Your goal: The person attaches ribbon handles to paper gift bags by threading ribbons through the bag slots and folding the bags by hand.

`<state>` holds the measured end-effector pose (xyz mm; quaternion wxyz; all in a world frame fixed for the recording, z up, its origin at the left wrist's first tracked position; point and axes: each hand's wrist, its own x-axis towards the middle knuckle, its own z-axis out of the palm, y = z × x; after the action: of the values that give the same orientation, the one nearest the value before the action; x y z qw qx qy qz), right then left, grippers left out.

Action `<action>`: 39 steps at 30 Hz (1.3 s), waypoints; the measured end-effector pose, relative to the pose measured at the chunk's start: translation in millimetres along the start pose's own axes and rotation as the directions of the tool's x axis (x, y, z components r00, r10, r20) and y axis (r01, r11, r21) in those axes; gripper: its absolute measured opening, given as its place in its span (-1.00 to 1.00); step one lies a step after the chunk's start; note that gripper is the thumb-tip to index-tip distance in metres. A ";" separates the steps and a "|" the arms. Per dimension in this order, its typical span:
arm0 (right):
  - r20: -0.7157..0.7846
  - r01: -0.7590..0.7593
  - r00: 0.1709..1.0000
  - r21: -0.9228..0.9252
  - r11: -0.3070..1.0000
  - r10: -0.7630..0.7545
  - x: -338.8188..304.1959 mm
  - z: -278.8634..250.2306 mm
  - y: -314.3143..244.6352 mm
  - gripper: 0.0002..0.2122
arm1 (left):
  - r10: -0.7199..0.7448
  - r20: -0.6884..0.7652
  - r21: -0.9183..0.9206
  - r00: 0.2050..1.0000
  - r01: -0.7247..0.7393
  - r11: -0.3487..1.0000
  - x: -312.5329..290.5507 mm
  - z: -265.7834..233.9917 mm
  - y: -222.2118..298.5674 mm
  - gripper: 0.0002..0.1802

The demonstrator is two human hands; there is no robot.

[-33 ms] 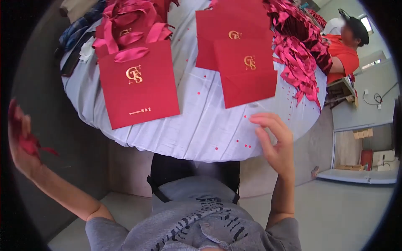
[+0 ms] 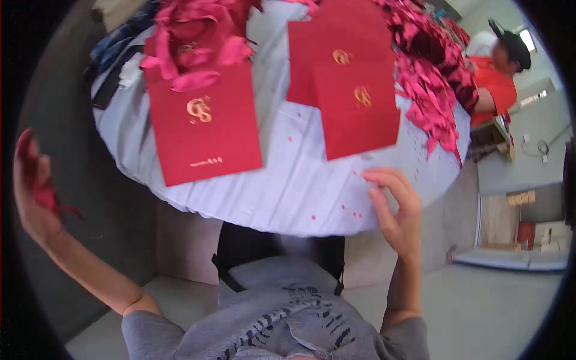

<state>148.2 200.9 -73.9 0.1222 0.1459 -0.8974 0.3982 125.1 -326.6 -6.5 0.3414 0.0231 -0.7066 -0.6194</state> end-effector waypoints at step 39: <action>-0.251 -0.095 0.968 -0.345 0.934 0.005 -13.0 15.4 -5.6 -0.92 | -0.057 0.287 0.016 0.956 0.055 0.998 320.6 225.0 -74.8 -0.83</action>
<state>160.7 187.9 -84.5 0.2465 0.0480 -0.9356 0.2482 -264.6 -296.5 72.4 0.2176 -0.0458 -0.7500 -0.6229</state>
